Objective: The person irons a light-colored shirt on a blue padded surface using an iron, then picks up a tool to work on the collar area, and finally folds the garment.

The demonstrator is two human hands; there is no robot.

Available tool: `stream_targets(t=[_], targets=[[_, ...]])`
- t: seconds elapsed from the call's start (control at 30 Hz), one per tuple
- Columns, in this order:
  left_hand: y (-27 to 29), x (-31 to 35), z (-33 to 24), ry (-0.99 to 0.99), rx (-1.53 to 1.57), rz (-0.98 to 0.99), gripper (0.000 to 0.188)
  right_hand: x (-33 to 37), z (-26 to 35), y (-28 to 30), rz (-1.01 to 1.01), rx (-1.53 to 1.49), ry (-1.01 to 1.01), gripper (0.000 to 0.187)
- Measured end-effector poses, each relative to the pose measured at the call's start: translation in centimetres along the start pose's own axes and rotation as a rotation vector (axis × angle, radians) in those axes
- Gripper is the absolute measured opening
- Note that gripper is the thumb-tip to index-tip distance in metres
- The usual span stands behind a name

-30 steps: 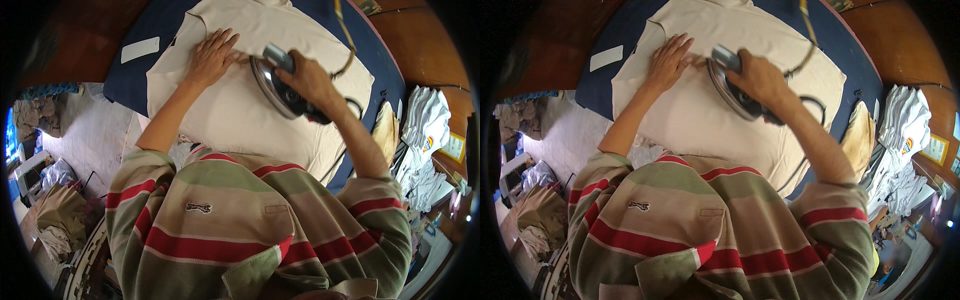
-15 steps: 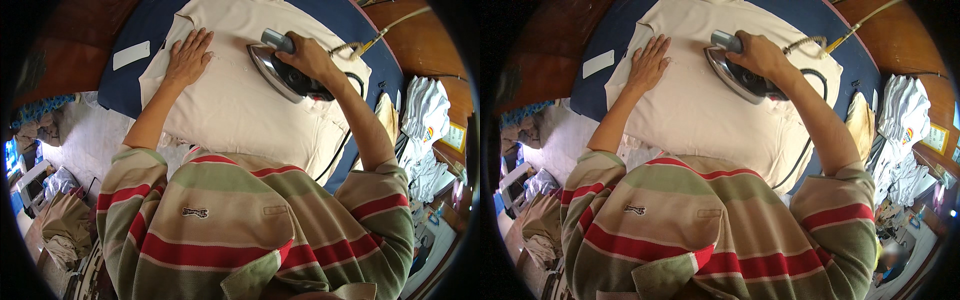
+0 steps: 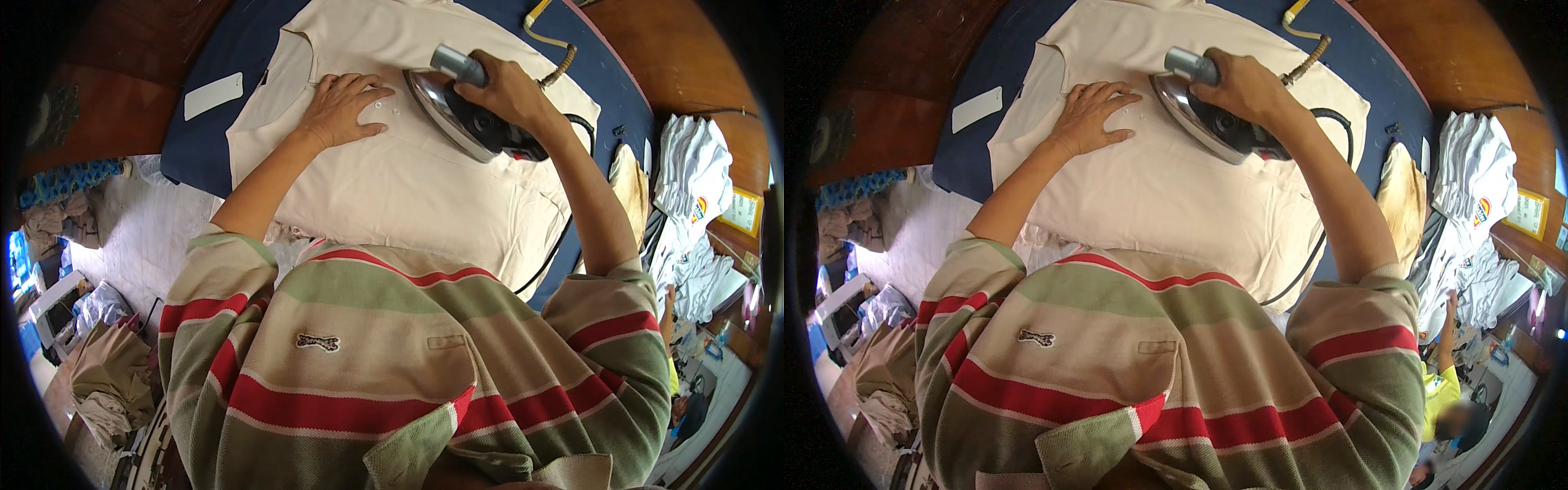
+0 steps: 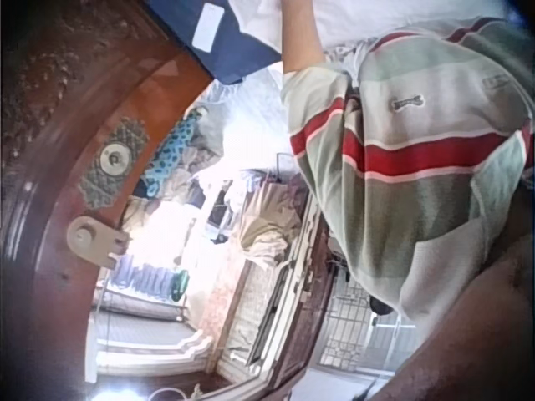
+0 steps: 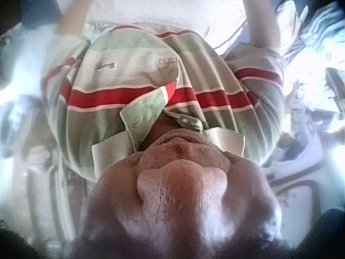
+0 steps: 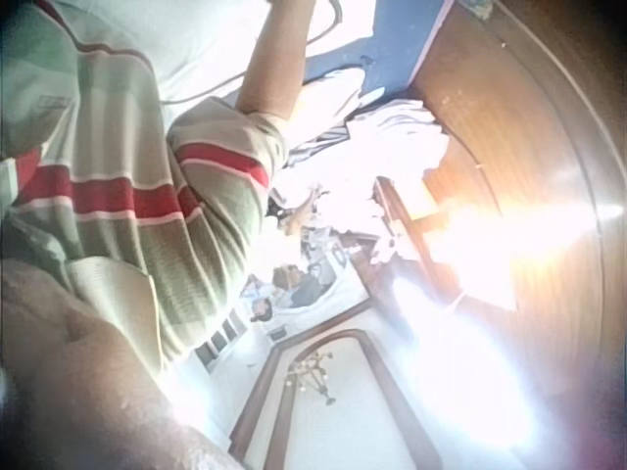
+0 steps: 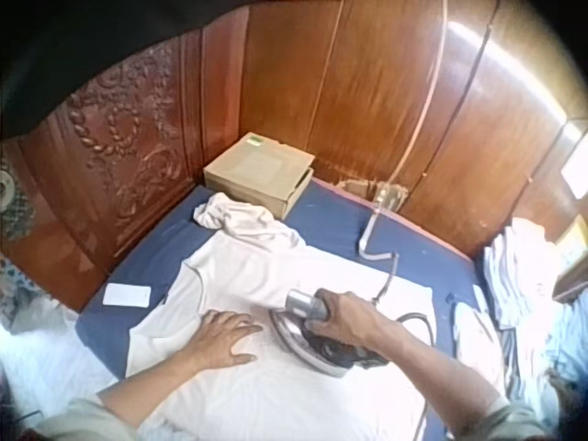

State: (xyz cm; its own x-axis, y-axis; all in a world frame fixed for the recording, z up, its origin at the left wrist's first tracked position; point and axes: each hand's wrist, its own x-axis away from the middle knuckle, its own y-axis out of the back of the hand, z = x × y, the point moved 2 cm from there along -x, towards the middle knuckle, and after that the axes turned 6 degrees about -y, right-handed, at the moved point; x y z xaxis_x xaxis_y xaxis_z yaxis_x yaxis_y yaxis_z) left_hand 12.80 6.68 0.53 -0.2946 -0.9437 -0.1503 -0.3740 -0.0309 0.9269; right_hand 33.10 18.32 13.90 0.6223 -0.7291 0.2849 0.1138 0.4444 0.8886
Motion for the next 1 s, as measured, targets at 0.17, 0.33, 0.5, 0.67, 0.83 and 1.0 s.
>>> stream_targets(t=[0.17, 0.33, 0.5, 0.67, 0.83, 1.0], targets=[[0.3, -0.3, -0.2, 0.02, -0.002, 0.062, 0.058, 2.8, 0.0, -1.9, 0.122, 0.03, 0.075, 0.041], [0.1, 0.0, 0.2, -0.013, -0.041, 0.045, 0.062, 1.1, -0.9, -1.1, 0.009, -0.007, -0.05, 0.038], [0.8, 1.1, 1.6, -0.032, -0.081, -0.1, 0.057, 2.8, -0.8, -1.2, 0.053, -0.034, -0.013, 0.037], [1.3, 3.4, 4.8, 0.08, -0.318, 0.093, 0.056, 3.7, -1.1, -2.1, 0.034, -0.004, -0.027, 0.035], [1.5, 2.5, 4.4, 0.089, -0.301, 0.135, 0.056, 2.9, -6.9, 0.7, -0.053, -0.024, -0.006, 0.038], [0.9, 3.1, 5.2, 0.104, -0.376, 0.161, 0.057, 7.4, -11.0, 2.2, -0.074, -0.01, -0.053, 0.044]])
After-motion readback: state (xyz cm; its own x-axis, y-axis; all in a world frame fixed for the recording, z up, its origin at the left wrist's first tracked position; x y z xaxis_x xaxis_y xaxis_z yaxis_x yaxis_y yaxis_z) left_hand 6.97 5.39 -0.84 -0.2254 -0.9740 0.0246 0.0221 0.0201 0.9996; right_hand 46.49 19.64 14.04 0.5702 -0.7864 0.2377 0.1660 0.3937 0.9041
